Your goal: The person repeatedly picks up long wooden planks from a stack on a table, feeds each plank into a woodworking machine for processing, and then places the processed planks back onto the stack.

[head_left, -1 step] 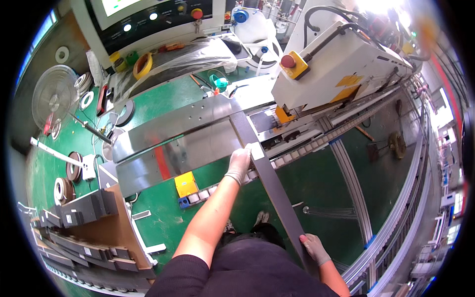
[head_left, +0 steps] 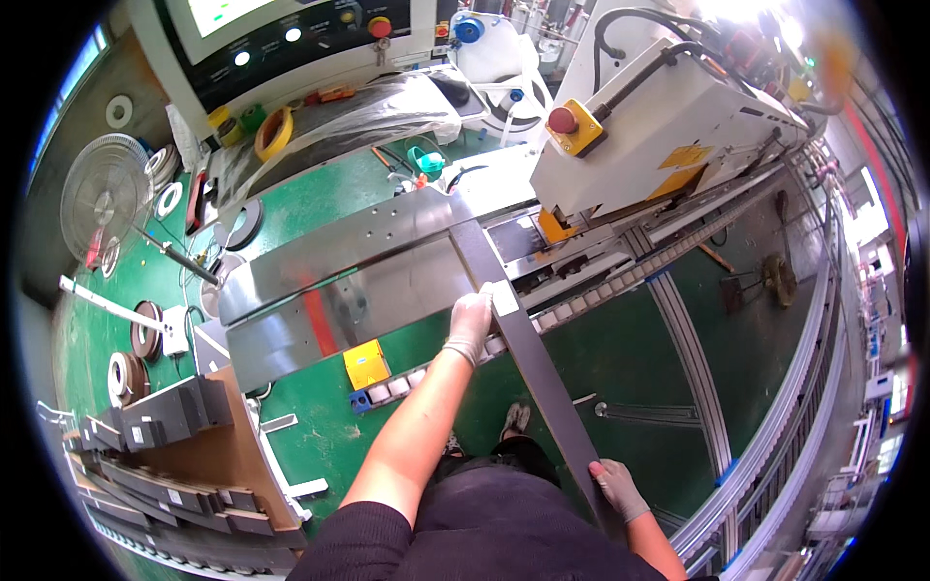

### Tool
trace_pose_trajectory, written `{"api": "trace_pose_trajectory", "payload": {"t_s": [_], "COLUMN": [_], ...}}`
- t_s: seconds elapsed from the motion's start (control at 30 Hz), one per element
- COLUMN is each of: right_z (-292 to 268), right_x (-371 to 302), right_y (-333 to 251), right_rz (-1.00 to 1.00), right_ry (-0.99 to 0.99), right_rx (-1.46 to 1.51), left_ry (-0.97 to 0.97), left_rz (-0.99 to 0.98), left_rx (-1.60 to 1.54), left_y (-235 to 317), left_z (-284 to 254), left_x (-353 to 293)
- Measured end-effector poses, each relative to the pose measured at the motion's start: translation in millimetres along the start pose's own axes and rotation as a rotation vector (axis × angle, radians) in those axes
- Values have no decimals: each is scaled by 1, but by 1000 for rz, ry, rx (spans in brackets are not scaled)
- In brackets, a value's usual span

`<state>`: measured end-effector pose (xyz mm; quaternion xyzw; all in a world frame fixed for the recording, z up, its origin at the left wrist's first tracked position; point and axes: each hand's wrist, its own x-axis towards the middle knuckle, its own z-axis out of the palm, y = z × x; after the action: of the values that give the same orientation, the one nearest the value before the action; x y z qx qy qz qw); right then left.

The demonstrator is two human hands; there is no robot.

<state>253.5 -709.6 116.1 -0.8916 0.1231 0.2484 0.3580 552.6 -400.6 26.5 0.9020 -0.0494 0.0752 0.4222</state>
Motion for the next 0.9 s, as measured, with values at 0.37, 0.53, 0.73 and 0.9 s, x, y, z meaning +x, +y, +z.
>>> {"api": "trace_pose_trajectory", "payload": {"t_s": [0.37, 0.53, 0.73, 0.9], "right_z": [-29, -38, -83, -117], "right_x": [8, 13, 38, 60], "right_y": [12, 54, 56, 69], "right_rz": [35, 36, 16, 17], "right_ry": [-39, -26, -60, -21], "right_rx": [13, 55, -31, -46], "left_ry": [-85, -116, -123, -114], "left_rz": [-639, -873, -731, -460], "left_rx": [-962, -1099, -906, -520], "left_y": [42, 89, 113, 113], "left_z": [20, 14, 33, 81], "left_x": [13, 32, 56, 70]}}
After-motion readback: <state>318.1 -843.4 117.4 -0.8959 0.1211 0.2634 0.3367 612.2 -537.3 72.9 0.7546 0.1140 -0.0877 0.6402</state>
